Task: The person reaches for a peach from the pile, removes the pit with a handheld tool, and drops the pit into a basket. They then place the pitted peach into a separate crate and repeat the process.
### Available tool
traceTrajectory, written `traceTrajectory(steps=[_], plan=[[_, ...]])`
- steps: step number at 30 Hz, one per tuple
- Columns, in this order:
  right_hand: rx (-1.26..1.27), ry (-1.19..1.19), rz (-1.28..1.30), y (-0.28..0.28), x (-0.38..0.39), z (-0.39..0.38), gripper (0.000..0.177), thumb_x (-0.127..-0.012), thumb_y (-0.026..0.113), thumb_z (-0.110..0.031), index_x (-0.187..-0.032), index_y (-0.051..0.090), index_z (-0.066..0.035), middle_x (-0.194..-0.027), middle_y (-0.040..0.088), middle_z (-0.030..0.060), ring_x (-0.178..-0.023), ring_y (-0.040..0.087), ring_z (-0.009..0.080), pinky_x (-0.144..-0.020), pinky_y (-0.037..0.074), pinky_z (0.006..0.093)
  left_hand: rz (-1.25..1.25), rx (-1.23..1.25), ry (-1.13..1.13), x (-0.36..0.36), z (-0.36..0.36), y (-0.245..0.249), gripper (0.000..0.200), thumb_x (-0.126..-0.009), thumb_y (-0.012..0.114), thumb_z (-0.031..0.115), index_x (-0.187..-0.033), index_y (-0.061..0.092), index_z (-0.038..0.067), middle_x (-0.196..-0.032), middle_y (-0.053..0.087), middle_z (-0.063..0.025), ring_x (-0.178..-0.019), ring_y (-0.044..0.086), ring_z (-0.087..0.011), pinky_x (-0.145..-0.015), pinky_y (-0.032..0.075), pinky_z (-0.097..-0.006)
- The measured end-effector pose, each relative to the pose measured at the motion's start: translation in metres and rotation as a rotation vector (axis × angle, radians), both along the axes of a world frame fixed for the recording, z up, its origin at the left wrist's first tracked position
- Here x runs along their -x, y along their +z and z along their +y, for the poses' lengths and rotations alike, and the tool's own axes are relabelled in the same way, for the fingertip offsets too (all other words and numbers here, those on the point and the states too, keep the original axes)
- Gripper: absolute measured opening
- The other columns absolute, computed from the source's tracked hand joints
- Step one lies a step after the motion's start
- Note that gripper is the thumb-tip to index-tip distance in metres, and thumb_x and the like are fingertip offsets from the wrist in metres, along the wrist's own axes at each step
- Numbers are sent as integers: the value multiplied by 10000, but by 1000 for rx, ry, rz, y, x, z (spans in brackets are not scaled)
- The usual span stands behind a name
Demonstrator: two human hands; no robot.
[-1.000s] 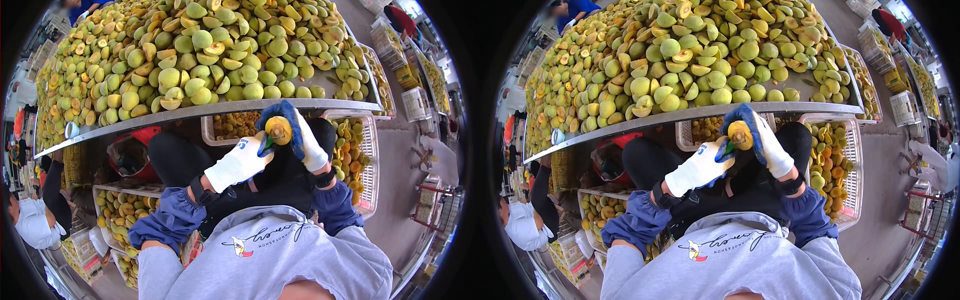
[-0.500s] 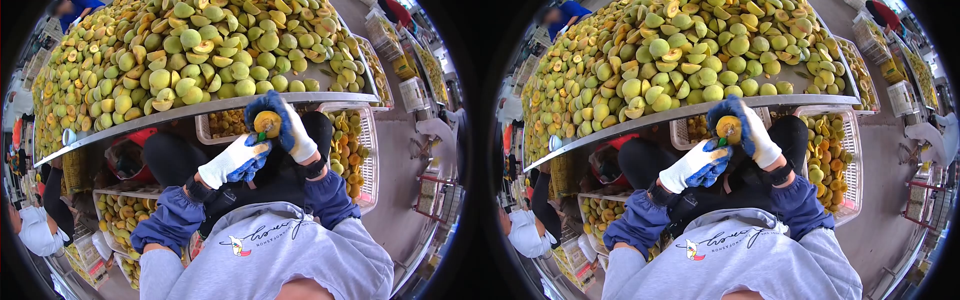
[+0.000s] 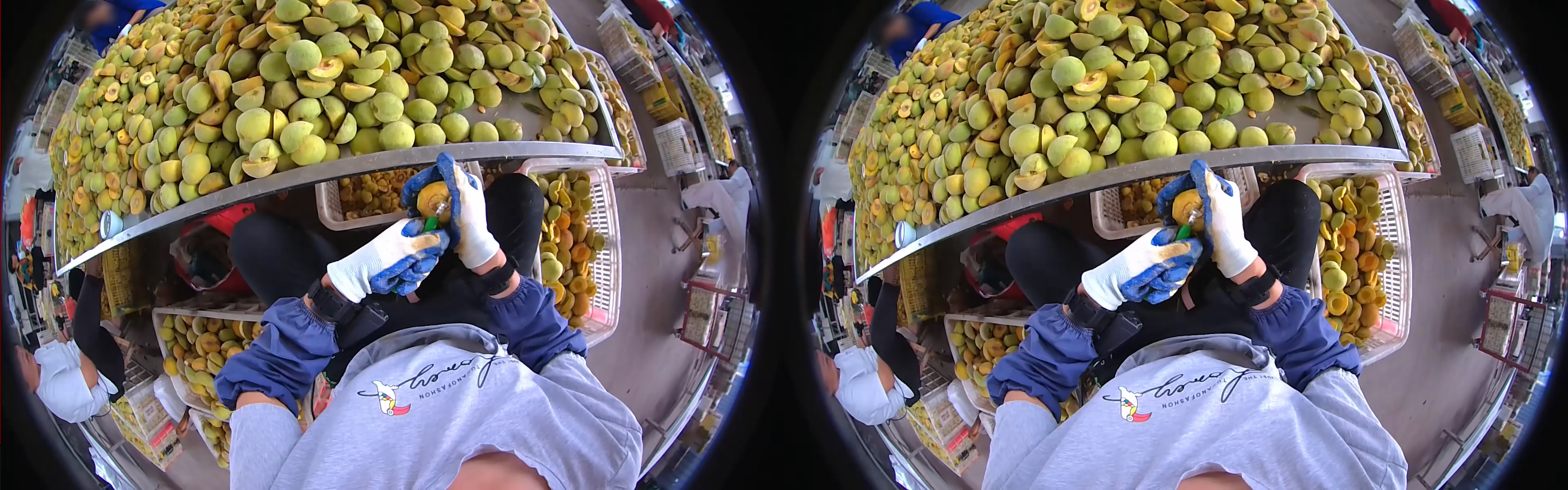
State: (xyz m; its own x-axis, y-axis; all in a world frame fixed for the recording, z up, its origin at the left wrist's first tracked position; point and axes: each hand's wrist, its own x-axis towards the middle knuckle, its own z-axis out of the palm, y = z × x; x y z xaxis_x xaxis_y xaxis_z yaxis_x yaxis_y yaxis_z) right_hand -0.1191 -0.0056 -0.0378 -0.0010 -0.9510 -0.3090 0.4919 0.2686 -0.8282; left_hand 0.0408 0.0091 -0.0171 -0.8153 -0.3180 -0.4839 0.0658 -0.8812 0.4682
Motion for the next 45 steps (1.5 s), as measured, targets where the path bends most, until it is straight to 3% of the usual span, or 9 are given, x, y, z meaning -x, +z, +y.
traceTrajectory(steps=[6,11,14,17,21,23,25,37,45], plan=[[-43,16,-164,-13,-7,6,488,-962,489,-411,-834,635,37,-735,659,126,-585,619,196,-559,517,300,-61,-43,21,1,9,-11,135,-953,560,242,-954,551,107,-647,449,43,-451,383,-36,-366,281,-197],[-13,-301,183,-46,-16,9,505,-965,475,-425,-807,656,19,-715,667,109,-566,622,181,-547,527,290,410,-454,-54,-2,1,-72,234,-1000,429,298,-895,527,114,-610,340,55,-422,297,-33,-359,256,-184],[-351,-203,-526,-119,0,0,514,-962,415,-480,-996,615,-8,-846,673,129,-692,648,255,-627,550,384,497,-412,-15,0,1,-79,260,-1009,390,312,-866,488,118,-598,337,51,-420,295,-34,-357,252,-188],[-192,-253,-570,-149,13,0,502,-947,430,-511,-1073,612,-61,-971,673,94,-842,643,245,-730,541,403,596,-513,177,-5,-10,-108,202,-994,447,286,-919,518,113,-584,344,53,-417,303,-48,-371,253,-201],[-263,-216,-563,-113,28,-1,425,-975,447,-398,-1166,574,-40,-1101,635,102,-996,612,238,-862,520,389,-239,-75,351,-11,-12,-89,216,-919,584,297,-894,548,86,-623,523,-16,-471,473,-107,-431,362,-255],[-24,-144,-341,-105,23,1,389,-981,449,-349,-1175,563,-31,-1115,627,104,-1012,607,231,-883,513,379,-834,1023,274,-3,-9,-90,275,-876,622,268,-966,548,19,-699,612,-127,-587,610,-256,-532,457,-353],[213,-84,-124,-91,16,9,355,-987,450,-299,-1184,552,-22,-1130,618,107,-1028,602,224,-904,506,369,-973,1379,197,1,-8,-85,318,-829,639,207,-1056,532,12,-780,631,-235,-741,624,-419,-616,486,-454],[288,32,68,-55,14,24,299,-988,464,-246,-1157,559,-19,-1056,624,71,-968,609,175,-872,499,296,-999,1647,-78,2,-4,-73,360,-831,621,214,-1101,496,12,-749,629,-214,-699,627,-393,-601,503,-463],[-123,39,-457,-58,33,28,268,-964,521,-256,-1111,562,-36,-1023,642,73,-905,630,178,-823,527,298,-1094,1733,-189,13,7,-77,253,-806,611,231,-892,638,-6,-773,646,-183,-701,645,-346,-610,515,-447]])
